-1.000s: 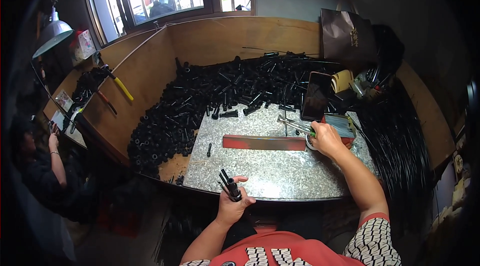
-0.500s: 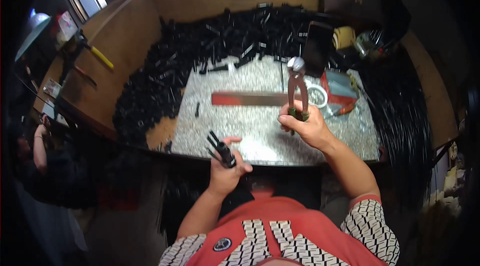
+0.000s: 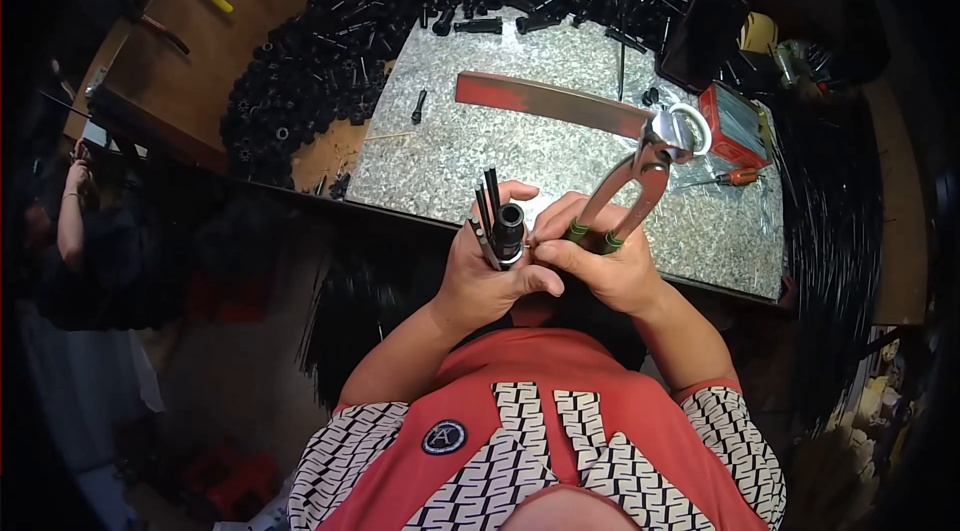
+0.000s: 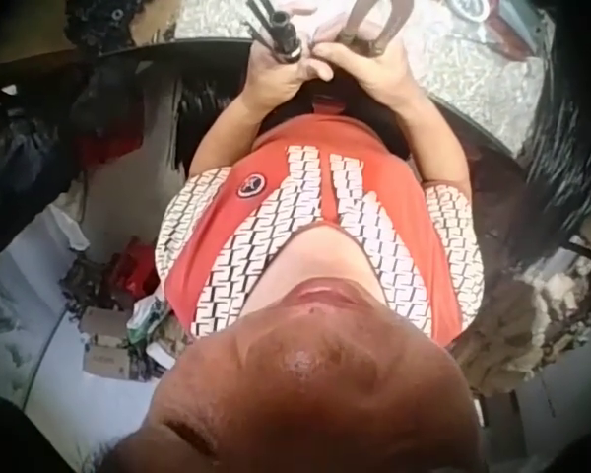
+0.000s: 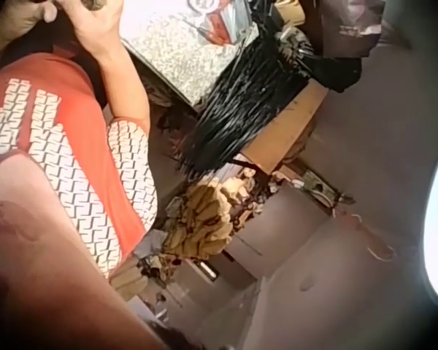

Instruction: Assembling and finishing black components, likely wire or cable harnesses, using pliers and a hammer at a workbench.

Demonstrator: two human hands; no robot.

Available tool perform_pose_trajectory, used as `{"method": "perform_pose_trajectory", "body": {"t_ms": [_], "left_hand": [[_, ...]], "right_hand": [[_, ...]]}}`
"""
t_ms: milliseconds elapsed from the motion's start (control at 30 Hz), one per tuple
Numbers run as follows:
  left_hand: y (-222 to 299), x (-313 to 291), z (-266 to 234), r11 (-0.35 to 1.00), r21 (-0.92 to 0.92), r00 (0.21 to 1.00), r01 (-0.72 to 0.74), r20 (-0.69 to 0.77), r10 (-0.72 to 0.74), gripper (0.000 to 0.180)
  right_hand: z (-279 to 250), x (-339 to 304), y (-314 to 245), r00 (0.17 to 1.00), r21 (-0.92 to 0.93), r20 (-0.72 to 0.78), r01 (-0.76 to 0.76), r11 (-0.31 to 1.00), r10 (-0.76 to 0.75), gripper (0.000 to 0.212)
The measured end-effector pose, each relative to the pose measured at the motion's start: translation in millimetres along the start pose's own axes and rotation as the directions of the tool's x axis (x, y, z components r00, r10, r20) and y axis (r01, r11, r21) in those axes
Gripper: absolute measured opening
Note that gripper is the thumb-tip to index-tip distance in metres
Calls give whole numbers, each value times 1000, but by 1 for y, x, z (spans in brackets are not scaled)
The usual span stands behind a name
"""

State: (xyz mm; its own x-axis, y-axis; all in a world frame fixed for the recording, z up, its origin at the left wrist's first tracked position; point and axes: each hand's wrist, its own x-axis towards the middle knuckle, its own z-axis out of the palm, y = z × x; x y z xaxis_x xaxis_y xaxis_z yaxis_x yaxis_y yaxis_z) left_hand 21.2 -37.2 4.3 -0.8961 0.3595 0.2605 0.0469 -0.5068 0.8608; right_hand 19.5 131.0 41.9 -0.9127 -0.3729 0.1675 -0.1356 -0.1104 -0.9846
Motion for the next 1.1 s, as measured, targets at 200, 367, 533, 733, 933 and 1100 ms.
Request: {"method": "perform_pose_trajectory", "body": {"t_ms": [200,367,533,733,933,1100], "left_hand": [[-7,-4,-7,988,156,1000,1,-26,3,77],[-7,-1,-4,995,92,999,30,-45,-26,74],[-11,-1,-6,997,70,999,19,-44,-16,74],[-11,-1,-7,999,33,999,-1,-38,2,75],[-11,0,-16,964,267,999,-5,38,-6,75],[-8,1,-8,982,177,997,-63,-36,71,76]], "right_hand": [[2,2,-5,988,-243,63,152,958,-141,11],[3,3,-4,984,-247,74,176,953,-162,14],[3,4,-1,982,-289,78,188,939,-173,15],[4,5,-3,984,-303,66,179,936,-167,15],[2,6,1,978,-364,93,209,908,-188,16],[6,8,11,947,-389,58,314,866,-317,20]]}}
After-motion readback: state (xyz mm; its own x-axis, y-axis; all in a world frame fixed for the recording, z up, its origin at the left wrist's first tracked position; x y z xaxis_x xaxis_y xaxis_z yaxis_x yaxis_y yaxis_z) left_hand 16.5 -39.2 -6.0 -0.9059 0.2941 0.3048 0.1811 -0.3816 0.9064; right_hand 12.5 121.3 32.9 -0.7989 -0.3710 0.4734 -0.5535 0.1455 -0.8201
